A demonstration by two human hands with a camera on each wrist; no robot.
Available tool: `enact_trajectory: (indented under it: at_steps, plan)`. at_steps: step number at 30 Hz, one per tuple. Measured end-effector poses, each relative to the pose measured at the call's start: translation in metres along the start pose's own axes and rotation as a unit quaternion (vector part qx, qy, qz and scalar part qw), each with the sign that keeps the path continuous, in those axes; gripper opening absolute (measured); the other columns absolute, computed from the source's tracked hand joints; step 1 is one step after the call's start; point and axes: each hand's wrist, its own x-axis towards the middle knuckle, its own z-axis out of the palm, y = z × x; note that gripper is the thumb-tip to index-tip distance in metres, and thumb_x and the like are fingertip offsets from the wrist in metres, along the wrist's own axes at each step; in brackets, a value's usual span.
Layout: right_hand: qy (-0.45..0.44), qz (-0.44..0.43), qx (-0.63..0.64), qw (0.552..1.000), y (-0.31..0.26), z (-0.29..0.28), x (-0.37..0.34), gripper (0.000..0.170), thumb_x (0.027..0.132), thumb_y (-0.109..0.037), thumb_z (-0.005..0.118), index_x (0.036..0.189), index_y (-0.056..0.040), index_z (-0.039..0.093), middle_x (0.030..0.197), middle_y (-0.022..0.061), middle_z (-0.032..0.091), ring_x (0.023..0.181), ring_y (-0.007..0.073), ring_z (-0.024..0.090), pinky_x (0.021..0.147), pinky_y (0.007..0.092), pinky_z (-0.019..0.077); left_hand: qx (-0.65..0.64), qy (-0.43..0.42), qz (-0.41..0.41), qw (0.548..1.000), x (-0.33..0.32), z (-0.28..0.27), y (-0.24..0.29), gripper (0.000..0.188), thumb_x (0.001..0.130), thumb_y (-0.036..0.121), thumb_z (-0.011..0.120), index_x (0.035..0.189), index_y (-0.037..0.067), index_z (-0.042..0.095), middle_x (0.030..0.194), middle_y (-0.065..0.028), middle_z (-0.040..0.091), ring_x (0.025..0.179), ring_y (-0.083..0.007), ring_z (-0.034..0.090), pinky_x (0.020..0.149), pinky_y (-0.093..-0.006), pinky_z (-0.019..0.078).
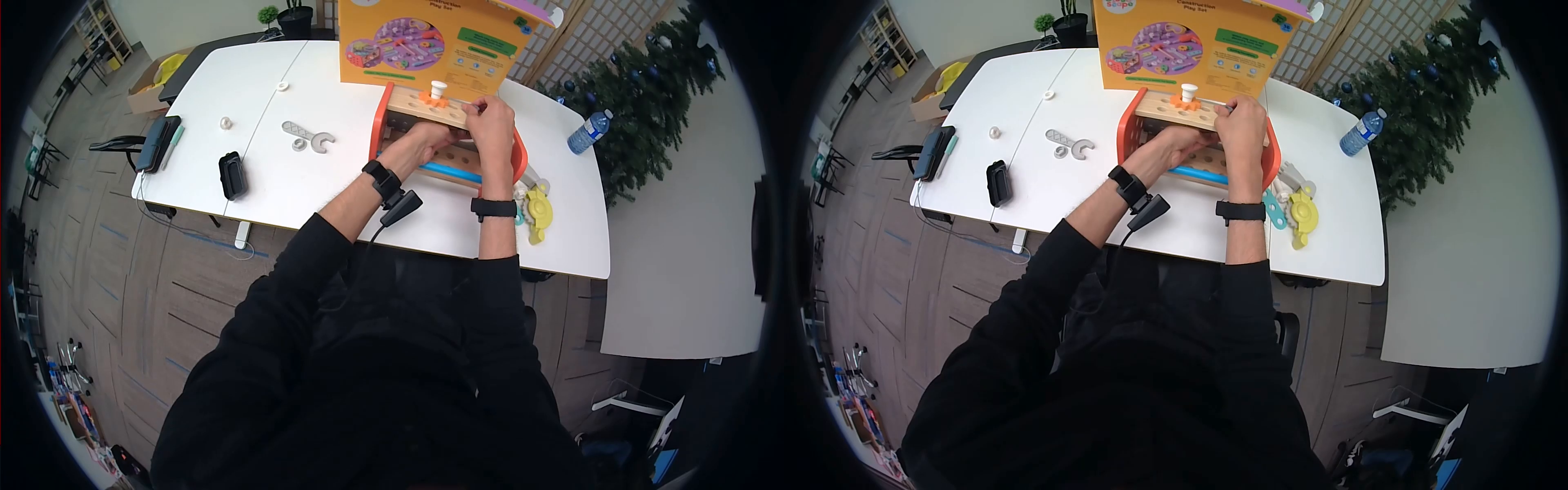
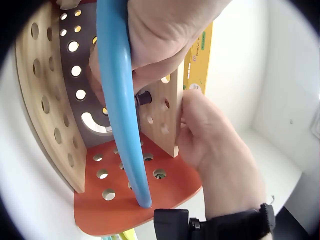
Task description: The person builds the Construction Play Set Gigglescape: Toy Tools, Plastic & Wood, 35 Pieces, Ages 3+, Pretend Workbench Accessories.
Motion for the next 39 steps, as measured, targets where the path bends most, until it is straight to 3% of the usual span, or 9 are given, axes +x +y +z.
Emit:
enact_trajectory:
  at_steps: [11,13,19,25,29,32,38,39]
  plan:
    - [0.025,-0.012,-0.039,0.999,0.001,0.006,0.002,0.028,0.074,-0.021,0.079,0.077,0.0037,0.066,0.08,0.0205,0.066,0.076,0.0362,0.065,0.072,0.0425,0.0521,-0.044,-0.019,-0.035,0.998,0.011,-0.009,-0.008,0.032,0.088,-0.011,0.055,0.119,-0.003,0.051,0.122,-0.0134,0.054,0.109,-0.0224,0.061,0.099,-0.0309,0.0546]
    - [0.017,0.018,-0.032,0.999,-0.006,0.003,0.001,0.025,0.073,-0.014,0.078,0.079,0.0067,0.066,0.086,0.0231,0.065,0.081,0.0376,0.065,0.076,0.0428,0.0518,-0.02,0.004,-0.094,0.995,0.013,-0.009,-0.006,0.03,0.088,-0.012,0.054,0.116,-0.002,0.052,0.122,-0.0135,0.054,0.105,-0.0208,0.062,0.096,-0.0297,0.0557]
    - [0.03,0.012,-0.062,0.998,-0.008,0.007,0.002,0.022,0.073,-0.015,0.078,0.076,0.0047,0.068,0.089,0.0217,0.065,0.083,0.0366,0.065,0.074,0.0432,0.053,-0.05,0.005,-0.057,0.997,0.016,-0.017,-0.011,0.032,0.085,-0.013,0.056,0.114,0.001,0.055,0.116,-0.0111,0.058,0.102,-0.0204,0.062,0.09,-0.0314,0.0564]
    - [0.024,0.016,-0.066,0.997,-0.007,0.01,0.0,0.016,0.074,-0.016,0.077,0.077,-0.0027,0.071,0.09,0.0178,0.065,0.084,0.0344,0.065,0.073,0.0429,0.0536,-0.079,0.003,-0.046,0.996,0.013,-0.017,-0.012,0.032,0.083,-0.013,0.055,0.111,0.002,0.057,0.109,-0.011,0.062,0.101,-0.0219,0.063,0.095,-0.0344,0.0535]
    - [0.024,0.013,-0.068,0.997,-0.006,0.01,0.001,0.015,0.074,-0.017,0.077,0.077,-0.0033,0.07,0.089,0.0173,0.065,0.083,0.0338,0.065,0.072,0.0427,0.0535,-0.064,0.007,-0.087,0.994,0.03,-0.027,-0.019,0.037,0.082,-0.015,0.053,0.115,0.001,0.055,0.112,-0.0111,0.06,0.105,-0.023,0.062,0.097,-0.0362,0.0526]
    - [0.037,0.007,-0.06,0.997,-0.004,0.011,-0.001,0.016,0.075,-0.018,0.077,0.077,-0.0033,0.07,0.089,0.0167,0.064,0.084,0.0333,0.065,0.072,0.0425,0.0534,-0.015,0.015,-0.043,0.999,0.027,-0.028,-0.021,0.04,0.081,-0.016,0.051,0.117,0.001,0.054,0.115,-0.0118,0.059,0.107,-0.025,0.061,0.096,-0.0384,0.053]
    - [0.028,0.022,-0.068,0.997,-0.009,0.01,-0.002,0.017,0.074,-0.018,0.077,0.078,-0.0029,0.07,0.09,0.0161,0.064,0.084,0.0328,0.065,0.073,0.0421,0.0536,-0.034,-0.044,-0.077,0.995,0.022,-0.027,-0.016,0.045,0.081,-0.016,0.049,0.122,0.001,0.051,0.118,-0.012,0.058,0.107,-0.0272,0.061,0.097,-0.0383,0.0529]
    - [0.034,0.018,-0.069,0.997,-0.009,0.01,-0.002,0.017,0.074,-0.018,0.077,0.079,-0.0029,0.07,0.09,0.016,0.064,0.084,0.0328,0.065,0.073,0.0421,0.0537,-0.04,0.022,-0.054,0.998,0.02,-0.027,-0.017,0.046,0.081,-0.016,0.048,0.124,0.0,0.049,0.119,-0.0128,0.057,0.108,-0.028,0.061,0.097,-0.0392,0.0526]
